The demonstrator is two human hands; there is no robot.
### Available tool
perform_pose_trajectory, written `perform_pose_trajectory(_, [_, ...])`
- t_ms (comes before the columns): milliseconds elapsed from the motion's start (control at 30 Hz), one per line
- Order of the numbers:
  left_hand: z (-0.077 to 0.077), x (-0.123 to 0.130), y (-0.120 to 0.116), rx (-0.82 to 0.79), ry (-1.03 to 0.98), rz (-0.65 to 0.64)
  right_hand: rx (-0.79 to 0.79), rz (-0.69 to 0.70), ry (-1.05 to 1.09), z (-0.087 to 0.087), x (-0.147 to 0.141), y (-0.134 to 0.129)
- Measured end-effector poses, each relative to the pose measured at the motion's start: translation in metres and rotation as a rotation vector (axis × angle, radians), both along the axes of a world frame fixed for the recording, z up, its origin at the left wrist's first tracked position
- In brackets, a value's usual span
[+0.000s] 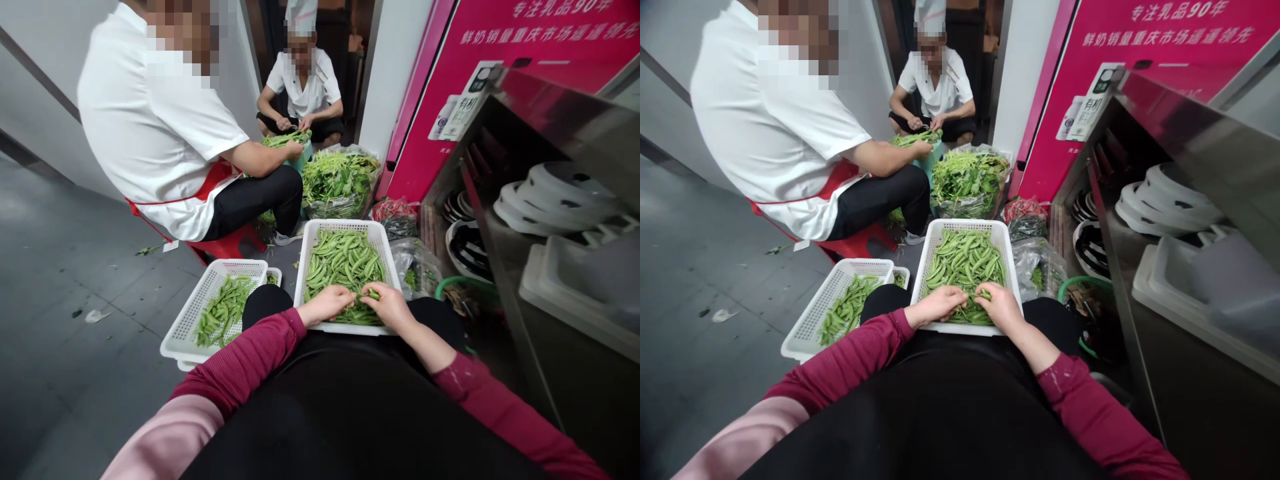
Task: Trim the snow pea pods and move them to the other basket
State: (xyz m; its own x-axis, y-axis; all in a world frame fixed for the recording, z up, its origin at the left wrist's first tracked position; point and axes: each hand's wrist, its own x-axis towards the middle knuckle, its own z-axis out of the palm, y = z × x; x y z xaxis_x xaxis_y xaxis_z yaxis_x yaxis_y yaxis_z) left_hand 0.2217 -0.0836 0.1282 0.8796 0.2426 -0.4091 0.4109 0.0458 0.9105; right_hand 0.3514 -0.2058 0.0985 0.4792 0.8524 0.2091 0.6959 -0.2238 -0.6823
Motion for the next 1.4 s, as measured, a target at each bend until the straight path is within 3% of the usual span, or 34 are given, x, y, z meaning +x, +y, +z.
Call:
perform_pose_trajectory(133, [0.014,0.002,-0.002,0.044,-0.016,-0.096,0.068,0.070,-0.007,0.016,-0.011,-0.007])
perform_pose_trajectory(333, [0.023,-0.004,-0.003,0.042,-0.113,-0.074,0.123,-0.034,0.181,0.026,-0.024,-0.005])
perform_pose_trajectory(500, [0.005,-0.009,0.000,0.299,-0.191,0.011,0.219,-0.191,0.557,0.033,-0.025,-0.006])
perform_pose_trajectory(633, [-0.014,-0.013,0.006,0.234,0.048,0.040,0.284,-0.277,0.785,0.035,-0.017,-0.010])
perform_pose_trajectory(700, [-0.013,-0.014,0.007,0.178,0.056,0.016,0.275,-0.264,0.813,0.034,-0.016,-0.013])
perform_pose_trajectory(800, [0.001,-0.010,0.004,0.172,-0.015,-0.057,0.256,-0.252,0.832,0.032,-0.020,-0.013])
perform_pose_trajectory(967, [0.023,-0.006,-0.002,0.226,-0.040,-0.199,0.227,-0.268,0.649,0.030,-0.023,-0.012])
perform_pose_trajectory(1100, [0.021,-0.005,0.003,0.481,-0.137,-0.314,0.138,-0.248,0.267,0.040,-0.018,-0.015])
perform_pose_trajectory(1200, [0.022,-0.006,0.008,0.643,-0.151,-0.364,-0.081,-0.034,-0.116,0.054,-0.011,-0.016])
perform_pose_trajectory(1300, [0.033,-0.006,0.009,0.751,-0.213,-0.338,-0.307,0.285,-0.275,0.066,-0.006,-0.010])
perform_pose_trajectory(1333, [0.037,-0.006,0.008,0.762,-0.257,-0.295,-0.305,0.317,-0.255,0.068,-0.006,-0.007])
perform_pose_trajectory(1400, [0.042,-0.006,0.004,0.715,-0.335,-0.150,-0.191,0.240,-0.095,0.066,-0.007,0.001])
